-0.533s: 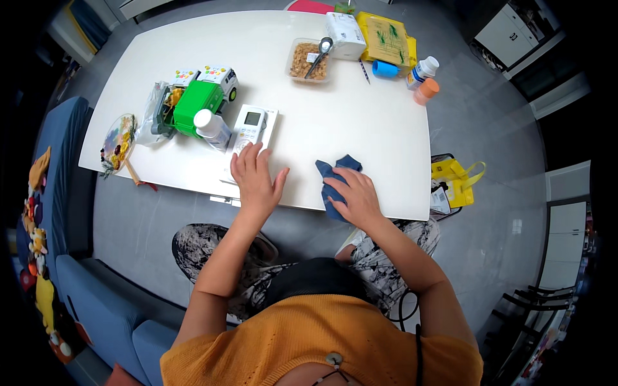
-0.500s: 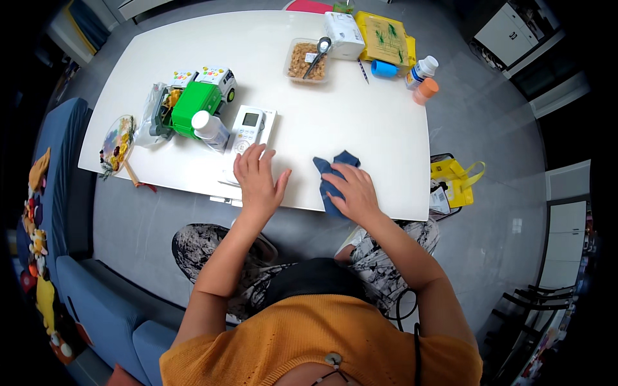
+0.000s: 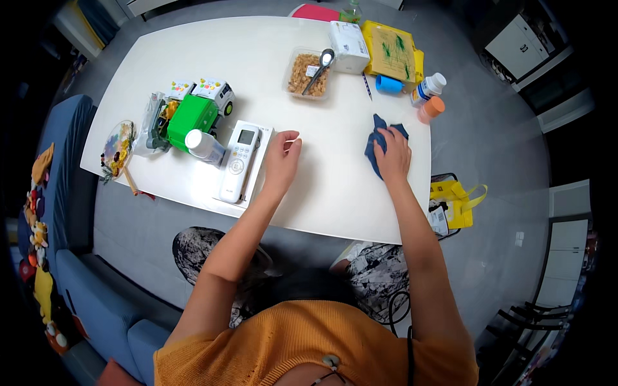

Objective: The person wipes a white cardboard box, a digital thermometer, a plastic container of snacks, a small orange jar, and a white plastic bottle using a blue cloth.

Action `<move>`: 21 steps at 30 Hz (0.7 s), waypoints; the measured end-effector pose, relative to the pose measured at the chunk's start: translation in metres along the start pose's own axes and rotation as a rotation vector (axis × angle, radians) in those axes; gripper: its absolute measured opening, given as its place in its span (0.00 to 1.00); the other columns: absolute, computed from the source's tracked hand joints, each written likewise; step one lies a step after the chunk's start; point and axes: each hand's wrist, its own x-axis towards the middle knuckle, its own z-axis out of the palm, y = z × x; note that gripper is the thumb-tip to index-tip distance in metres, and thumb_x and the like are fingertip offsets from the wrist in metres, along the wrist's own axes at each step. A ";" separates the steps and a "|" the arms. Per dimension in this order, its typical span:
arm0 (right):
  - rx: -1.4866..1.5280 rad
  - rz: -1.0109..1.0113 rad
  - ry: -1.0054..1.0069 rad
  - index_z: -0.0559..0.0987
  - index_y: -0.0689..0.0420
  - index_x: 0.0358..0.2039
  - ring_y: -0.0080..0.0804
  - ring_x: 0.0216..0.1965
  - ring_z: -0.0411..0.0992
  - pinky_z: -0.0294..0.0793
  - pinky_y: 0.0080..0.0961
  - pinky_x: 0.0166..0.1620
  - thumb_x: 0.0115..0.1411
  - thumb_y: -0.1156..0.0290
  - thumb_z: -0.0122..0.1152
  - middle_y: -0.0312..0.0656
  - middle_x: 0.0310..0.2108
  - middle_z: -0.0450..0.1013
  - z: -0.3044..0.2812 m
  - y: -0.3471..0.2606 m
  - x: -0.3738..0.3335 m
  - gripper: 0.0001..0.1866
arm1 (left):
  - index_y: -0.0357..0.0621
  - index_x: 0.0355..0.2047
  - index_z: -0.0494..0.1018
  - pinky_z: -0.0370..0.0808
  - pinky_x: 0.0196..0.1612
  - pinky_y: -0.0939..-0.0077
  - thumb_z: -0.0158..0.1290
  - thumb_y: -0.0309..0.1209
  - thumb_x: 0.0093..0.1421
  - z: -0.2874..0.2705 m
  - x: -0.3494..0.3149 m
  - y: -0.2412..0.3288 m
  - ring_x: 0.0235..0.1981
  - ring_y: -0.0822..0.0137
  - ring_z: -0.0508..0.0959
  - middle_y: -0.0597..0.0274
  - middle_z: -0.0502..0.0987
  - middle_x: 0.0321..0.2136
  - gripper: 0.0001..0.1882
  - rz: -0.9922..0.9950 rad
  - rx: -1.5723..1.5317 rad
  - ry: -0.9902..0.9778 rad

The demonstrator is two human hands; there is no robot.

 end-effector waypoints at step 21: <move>0.019 -0.013 0.044 0.77 0.48 0.44 0.39 0.51 0.65 0.62 0.37 0.52 0.52 0.64 0.61 0.38 0.49 0.69 -0.013 0.002 -0.023 0.17 | 0.34 0.36 0.58 0.81 0.25 0.74 0.43 0.24 0.62 0.043 0.127 -0.025 0.22 0.63 0.77 0.51 0.70 0.28 0.06 -0.566 -0.636 0.275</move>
